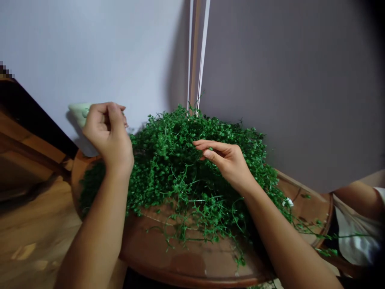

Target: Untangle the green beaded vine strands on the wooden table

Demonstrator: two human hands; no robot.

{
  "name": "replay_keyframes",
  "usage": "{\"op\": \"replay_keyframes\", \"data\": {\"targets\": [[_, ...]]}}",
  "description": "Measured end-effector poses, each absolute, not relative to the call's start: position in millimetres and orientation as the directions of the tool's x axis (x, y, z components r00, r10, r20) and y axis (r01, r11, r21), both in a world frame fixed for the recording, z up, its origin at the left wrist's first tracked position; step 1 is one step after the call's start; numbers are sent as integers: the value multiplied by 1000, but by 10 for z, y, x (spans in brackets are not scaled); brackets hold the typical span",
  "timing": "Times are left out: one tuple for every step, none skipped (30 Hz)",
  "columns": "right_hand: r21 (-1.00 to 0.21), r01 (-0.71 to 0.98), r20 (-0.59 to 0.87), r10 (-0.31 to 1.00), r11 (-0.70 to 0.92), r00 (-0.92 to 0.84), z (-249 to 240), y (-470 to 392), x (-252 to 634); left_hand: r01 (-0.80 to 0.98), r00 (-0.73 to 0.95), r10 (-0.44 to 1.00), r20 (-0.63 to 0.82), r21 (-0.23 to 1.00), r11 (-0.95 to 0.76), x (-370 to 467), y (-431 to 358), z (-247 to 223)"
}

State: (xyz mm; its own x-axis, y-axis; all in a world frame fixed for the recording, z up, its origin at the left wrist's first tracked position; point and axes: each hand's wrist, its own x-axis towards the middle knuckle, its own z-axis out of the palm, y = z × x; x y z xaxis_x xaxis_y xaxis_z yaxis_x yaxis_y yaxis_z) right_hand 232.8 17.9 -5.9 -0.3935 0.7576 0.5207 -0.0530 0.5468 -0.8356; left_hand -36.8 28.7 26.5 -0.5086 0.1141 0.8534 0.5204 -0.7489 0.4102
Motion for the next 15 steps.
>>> {"op": "replay_keyframes", "data": {"targets": [[-834,-61,528,759,549,-381,-59,177,2329,480,-517,139,845,421,-770,-373,288,260],[-829,-75,540,757,554,-369,-60,175,2329,436,-518,169,838,429,-791,-370,285,254],[-822,-96,554,751,561,-359,-60,171,2326,391,-519,197,832,436,-811,-360,278,250],[-818,-117,565,746,563,-353,-59,167,2322,347,-515,230,826,446,-825,-342,268,245],[-817,-132,569,744,562,-350,-58,163,2318,310,-515,254,819,454,-836,-318,258,240],[-819,-134,566,747,559,-349,-55,158,2313,287,-524,262,811,457,-842,-292,249,232],[-823,-120,558,752,555,-352,-53,153,2309,288,-533,257,806,458,-841,-265,242,222],[-829,-98,546,759,551,-354,-52,149,2307,308,-542,242,805,458,-834,-243,241,207],[-835,-73,533,768,545,-355,-51,146,2306,337,-550,221,806,456,-824,-230,243,189],[-843,-49,516,779,536,-357,-52,145,2307,366,-553,205,808,457,-811,-230,250,168],[-849,-29,501,786,528,-362,-55,145,2309,387,-560,190,807,457,-801,-245,260,145],[-853,-11,489,791,522,-368,-58,147,2312,403,-562,186,806,463,-790,-278,271,123],[-853,7,481,793,521,-374,-62,150,2316,420,-565,180,805,468,-777,-330,282,103],[-851,22,479,791,525,-380,-66,153,2320,457,-526,201,827,474,-753,-398,290,87],[-845,36,481,787,534,-387,-69,155,2323,503,-469,236,851,477,-721,-477,297,78]]}}
